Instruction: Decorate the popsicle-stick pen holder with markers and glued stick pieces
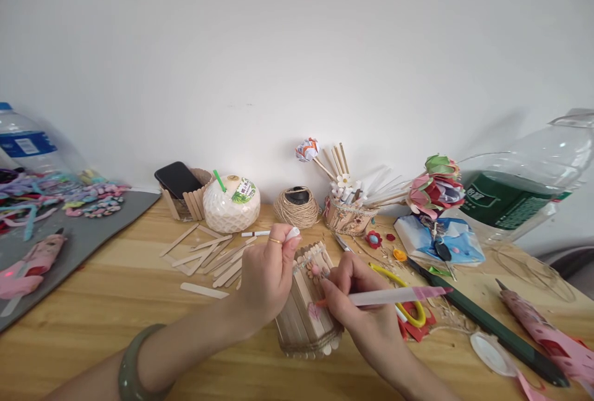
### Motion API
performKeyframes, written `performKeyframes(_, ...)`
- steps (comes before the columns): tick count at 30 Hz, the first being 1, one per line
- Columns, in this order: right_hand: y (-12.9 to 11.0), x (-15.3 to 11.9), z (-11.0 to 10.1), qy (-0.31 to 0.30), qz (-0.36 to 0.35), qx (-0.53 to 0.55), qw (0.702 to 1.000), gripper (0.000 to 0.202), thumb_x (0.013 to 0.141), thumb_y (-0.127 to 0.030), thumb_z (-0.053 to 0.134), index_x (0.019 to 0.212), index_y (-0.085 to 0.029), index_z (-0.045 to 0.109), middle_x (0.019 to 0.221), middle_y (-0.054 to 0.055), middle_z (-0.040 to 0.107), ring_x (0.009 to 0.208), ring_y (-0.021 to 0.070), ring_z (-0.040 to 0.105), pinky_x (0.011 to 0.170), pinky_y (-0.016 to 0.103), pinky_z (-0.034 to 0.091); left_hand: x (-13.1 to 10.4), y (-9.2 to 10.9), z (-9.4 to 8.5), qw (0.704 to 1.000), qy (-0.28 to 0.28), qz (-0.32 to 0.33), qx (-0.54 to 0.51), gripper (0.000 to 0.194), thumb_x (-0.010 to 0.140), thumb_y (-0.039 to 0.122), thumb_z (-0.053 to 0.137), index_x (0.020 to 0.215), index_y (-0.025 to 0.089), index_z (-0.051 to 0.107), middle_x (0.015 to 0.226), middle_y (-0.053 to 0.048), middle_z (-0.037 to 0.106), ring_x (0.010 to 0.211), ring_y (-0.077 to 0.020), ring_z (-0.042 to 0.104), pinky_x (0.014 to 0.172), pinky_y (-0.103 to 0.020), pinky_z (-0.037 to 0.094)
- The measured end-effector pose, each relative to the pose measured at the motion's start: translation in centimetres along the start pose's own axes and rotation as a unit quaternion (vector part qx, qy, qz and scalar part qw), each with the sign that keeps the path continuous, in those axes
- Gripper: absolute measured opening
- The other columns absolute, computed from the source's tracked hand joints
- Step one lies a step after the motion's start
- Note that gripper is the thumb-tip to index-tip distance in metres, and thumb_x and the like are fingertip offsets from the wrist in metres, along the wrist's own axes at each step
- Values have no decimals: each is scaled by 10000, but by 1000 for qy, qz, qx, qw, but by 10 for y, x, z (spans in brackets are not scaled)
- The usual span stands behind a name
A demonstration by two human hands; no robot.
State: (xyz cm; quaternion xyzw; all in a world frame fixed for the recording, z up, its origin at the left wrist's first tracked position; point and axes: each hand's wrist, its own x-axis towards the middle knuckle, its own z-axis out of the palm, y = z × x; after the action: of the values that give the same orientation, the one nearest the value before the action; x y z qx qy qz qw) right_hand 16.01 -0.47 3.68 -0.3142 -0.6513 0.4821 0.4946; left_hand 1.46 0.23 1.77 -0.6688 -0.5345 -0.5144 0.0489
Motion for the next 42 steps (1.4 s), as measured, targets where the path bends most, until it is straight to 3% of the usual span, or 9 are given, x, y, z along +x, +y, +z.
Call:
performKeyframes(9, -2, 0, 1, 13, -4, -2, 1000, 373, 765, -291, 631, 535, -219, 346, 499, -68, 368, 452, 88, 320, 446, 214, 337, 2, 1, -1, 1000, 8, -5, -10, 173, 917, 233, 326, 887, 197, 493, 524, 22, 601, 434, -134, 546, 446, -215, 384)
performKeyframes(21, 1, 0, 0, -19, -1, 23, 1000, 354, 799, -260, 593, 563, -220, 331, 510, -78, 333, 446, 79, 273, 411, 197, 265, 1, 1, 0, 1000, 10, 13, 7, 136, 903, 179, 338, 895, 192, 473, 518, 28, 590, 424, -136, 530, 441, -210, 388)
performKeyframes(26, 1, 2, -2, 16, -1, 11, 1000, 357, 792, -295, 622, 558, -215, 364, 515, -64, 380, 476, 91, 334, 447, 211, 306, 1, 2, -1, 999, 20, 32, 2, 137, 907, 169, 344, 882, 192, 477, 508, 37, 580, 397, -124, 515, 422, -202, 371)
performKeyframes(31, -1, 4, -3, -1, 23, 23, 999, 324, 775, -287, 642, 584, -216, 390, 512, -68, 396, 448, 80, 319, 399, 194, 261, 2, 2, -2, 999, 29, 39, 1, 142, 915, 188, 351, 885, 191, 490, 509, 36, 587, 405, -120, 527, 424, -197, 376)
performKeyframes(36, -2, 4, -4, -44, -40, -9, 998, 287, 725, -149, 595, 574, -221, 361, 523, -70, 400, 460, 81, 338, 436, 205, 322, 3, 2, -1, 999, 33, 35, 1, 155, 916, 195, 352, 874, 191, 501, 485, 46, 562, 385, -115, 504, 414, -193, 373)
performKeyframes(42, 4, 3, -6, -38, -75, -47, 995, 324, 776, -149, 532, 552, -223, 310, 495, -82, 350, 458, 87, 308, 519, 244, 398, 2, -1, 0, 998, 35, 43, 4, 135, 915, 186, 357, 897, 190, 491, 503, 40, 582, 396, -123, 523, 419, -197, 387)
